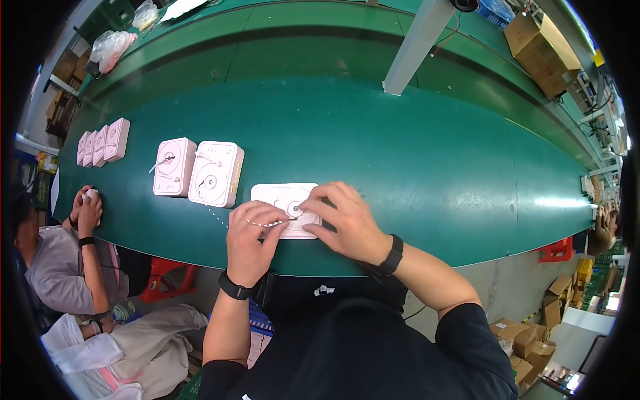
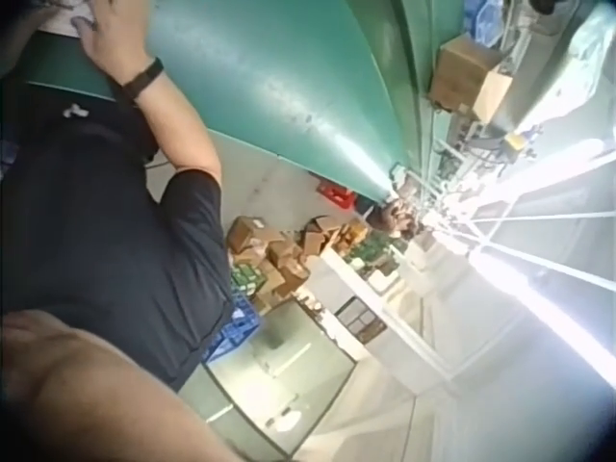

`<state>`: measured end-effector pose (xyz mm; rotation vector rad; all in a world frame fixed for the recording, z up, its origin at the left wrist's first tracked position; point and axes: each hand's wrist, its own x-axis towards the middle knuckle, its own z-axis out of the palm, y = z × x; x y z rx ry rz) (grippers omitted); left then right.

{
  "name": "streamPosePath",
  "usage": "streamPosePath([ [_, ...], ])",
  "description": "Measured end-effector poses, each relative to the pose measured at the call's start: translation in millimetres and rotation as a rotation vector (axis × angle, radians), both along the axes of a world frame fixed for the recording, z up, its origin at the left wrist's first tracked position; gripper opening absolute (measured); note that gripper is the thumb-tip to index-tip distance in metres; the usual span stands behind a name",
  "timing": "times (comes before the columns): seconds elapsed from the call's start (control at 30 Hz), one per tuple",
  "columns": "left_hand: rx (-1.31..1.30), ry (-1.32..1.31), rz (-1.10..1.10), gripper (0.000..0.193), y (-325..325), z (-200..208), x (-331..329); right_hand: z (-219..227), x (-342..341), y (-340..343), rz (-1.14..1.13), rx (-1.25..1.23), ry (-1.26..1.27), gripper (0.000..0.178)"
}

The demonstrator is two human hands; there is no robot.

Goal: The person places motors into plastic housings, secures them with a power screwdriver, and gathers loose motors into a plastic bag. After refilling a screw dispenser, they fit small white components into pink plastic housings by hand.

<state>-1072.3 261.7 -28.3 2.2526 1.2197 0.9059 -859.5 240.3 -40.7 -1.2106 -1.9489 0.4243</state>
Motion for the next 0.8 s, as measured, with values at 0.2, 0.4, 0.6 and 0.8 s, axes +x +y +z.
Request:
streamPosePath([
  [0.2,0.023,0.007,-0.008,0.015,2,-4,-2,-11,-15,6,0.033,0.093,-0.043,0.019],
  [0.4,0.042,0.026,0.006,0.021,0,-7,-8,-15,-25,5,0.018,0.093,-0.062,0.013],
  [0.6,0.057,0.070,0.024,0.041,1,-8,-10,-14,-25,5,0.007,0.074,-0.036,0.011],
  [0.8,0.018,0.183,-0.004,0.063,-10,1,-3,-6,-13,0,-0.017,-0.001,-0.065,0.013],
])
